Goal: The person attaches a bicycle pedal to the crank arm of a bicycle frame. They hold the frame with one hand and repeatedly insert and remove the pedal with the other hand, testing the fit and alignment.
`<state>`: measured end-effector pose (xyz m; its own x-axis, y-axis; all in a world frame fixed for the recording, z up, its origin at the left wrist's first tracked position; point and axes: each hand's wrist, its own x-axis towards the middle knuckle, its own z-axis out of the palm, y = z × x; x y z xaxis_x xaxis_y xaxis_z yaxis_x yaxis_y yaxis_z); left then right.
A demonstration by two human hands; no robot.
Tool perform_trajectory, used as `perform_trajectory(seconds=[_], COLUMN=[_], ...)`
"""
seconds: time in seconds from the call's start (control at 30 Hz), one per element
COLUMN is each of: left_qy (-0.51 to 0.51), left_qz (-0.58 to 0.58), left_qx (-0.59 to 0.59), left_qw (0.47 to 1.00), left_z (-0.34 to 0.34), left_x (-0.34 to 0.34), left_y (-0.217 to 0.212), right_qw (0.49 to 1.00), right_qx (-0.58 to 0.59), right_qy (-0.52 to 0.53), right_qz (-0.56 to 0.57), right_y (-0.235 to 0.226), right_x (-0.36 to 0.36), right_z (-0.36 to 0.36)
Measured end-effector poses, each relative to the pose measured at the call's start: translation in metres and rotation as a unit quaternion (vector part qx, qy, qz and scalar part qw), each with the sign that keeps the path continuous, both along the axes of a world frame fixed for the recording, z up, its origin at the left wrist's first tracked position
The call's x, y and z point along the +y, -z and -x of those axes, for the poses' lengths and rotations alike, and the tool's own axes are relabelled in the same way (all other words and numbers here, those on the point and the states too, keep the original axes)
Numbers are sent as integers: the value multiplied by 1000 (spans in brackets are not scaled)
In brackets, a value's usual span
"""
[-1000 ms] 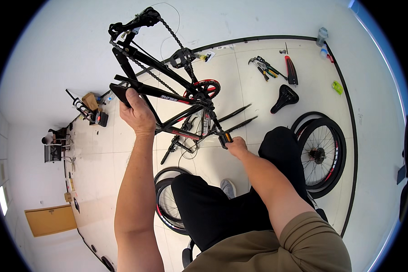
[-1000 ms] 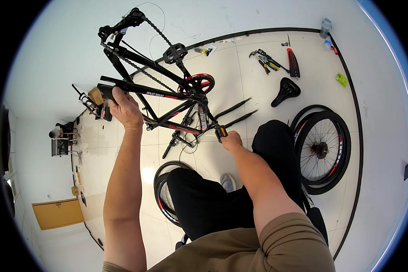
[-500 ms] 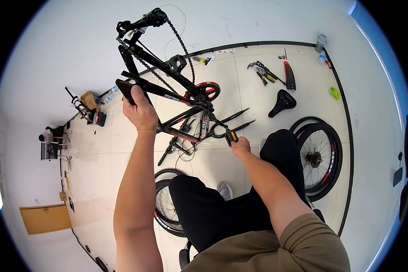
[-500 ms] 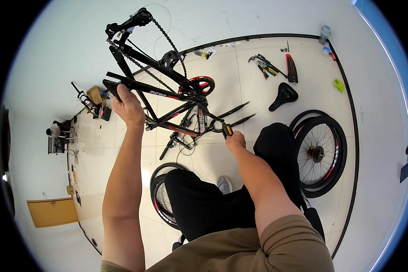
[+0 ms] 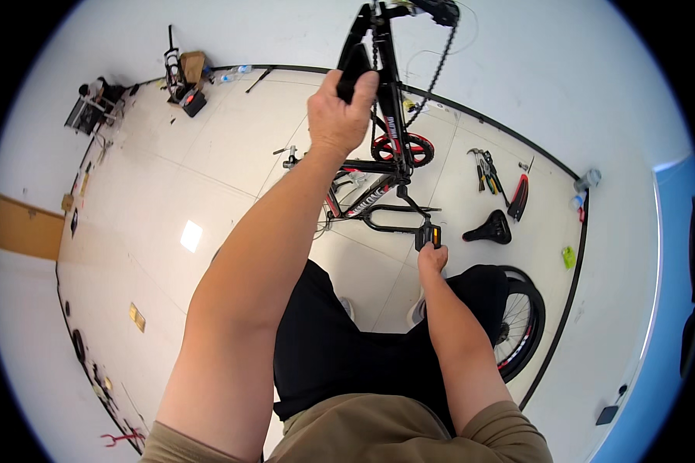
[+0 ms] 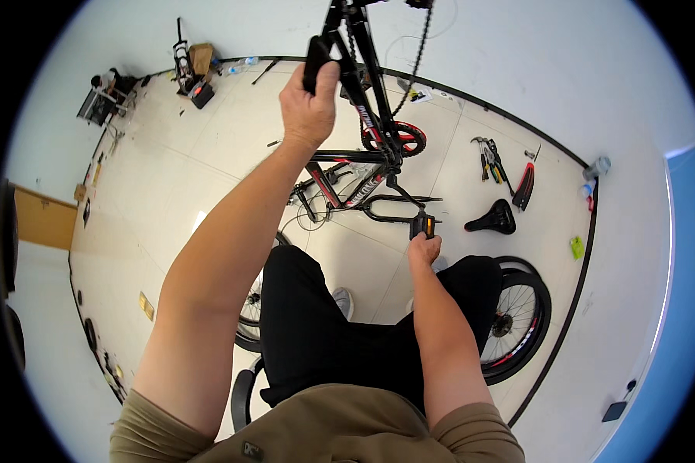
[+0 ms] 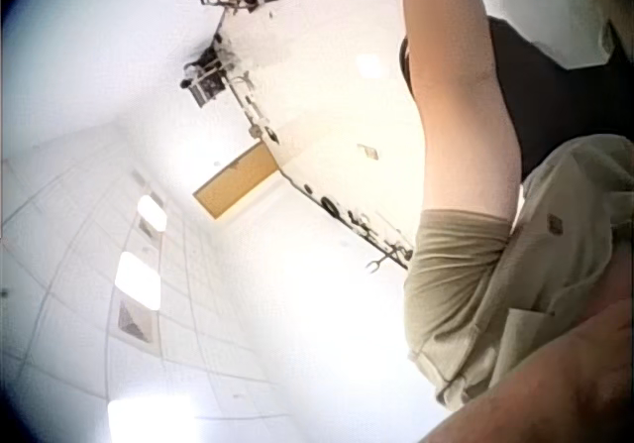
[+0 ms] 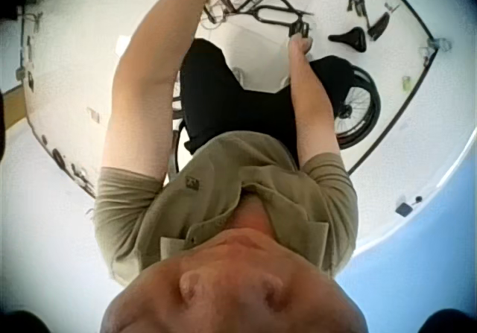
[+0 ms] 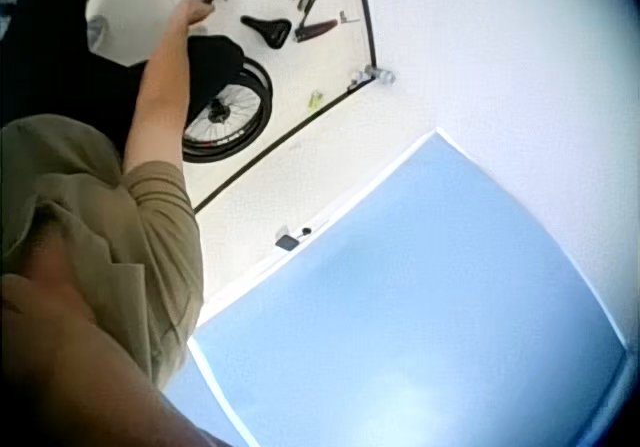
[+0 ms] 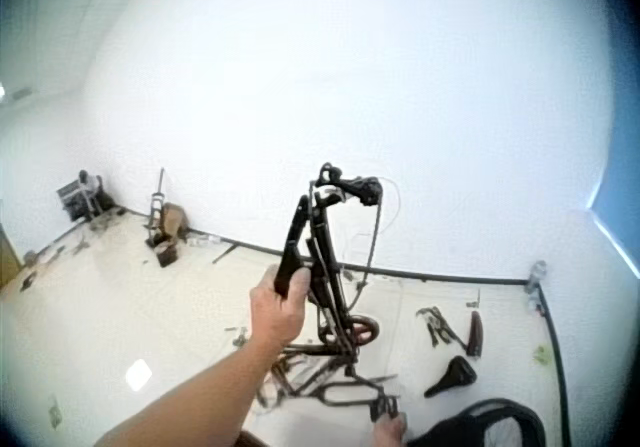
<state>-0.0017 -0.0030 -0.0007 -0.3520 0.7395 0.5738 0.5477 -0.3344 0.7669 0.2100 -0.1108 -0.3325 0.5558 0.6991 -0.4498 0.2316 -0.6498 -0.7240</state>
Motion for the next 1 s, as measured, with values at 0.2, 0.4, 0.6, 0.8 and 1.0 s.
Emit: perform_trajectory(seconds=[0.2,0.4,0.6,0.8,1.0], left_qy=[7,13,7,4,14], left_qz=[27,25,48,47,48], left_qx=[-3,-9,7,4,1], left_qw=[1000,1000,999,999,999], left_z=[1,0,-2,11,2], left_x=[-2,-1,-5,-8,-9], left_y=[0,2,-3,4,-3], right_qw=[998,986,983,971,950], right_qx=[2,86,66,162,220], right_qy=[59,138,154,169,214], right_qz=[-24,-28,-69,-45,-57], right_y=[2,21,39,-7,-71], right_x=[4,16,18,14,7], right_z=[-13,-33,-45,-32,-41])
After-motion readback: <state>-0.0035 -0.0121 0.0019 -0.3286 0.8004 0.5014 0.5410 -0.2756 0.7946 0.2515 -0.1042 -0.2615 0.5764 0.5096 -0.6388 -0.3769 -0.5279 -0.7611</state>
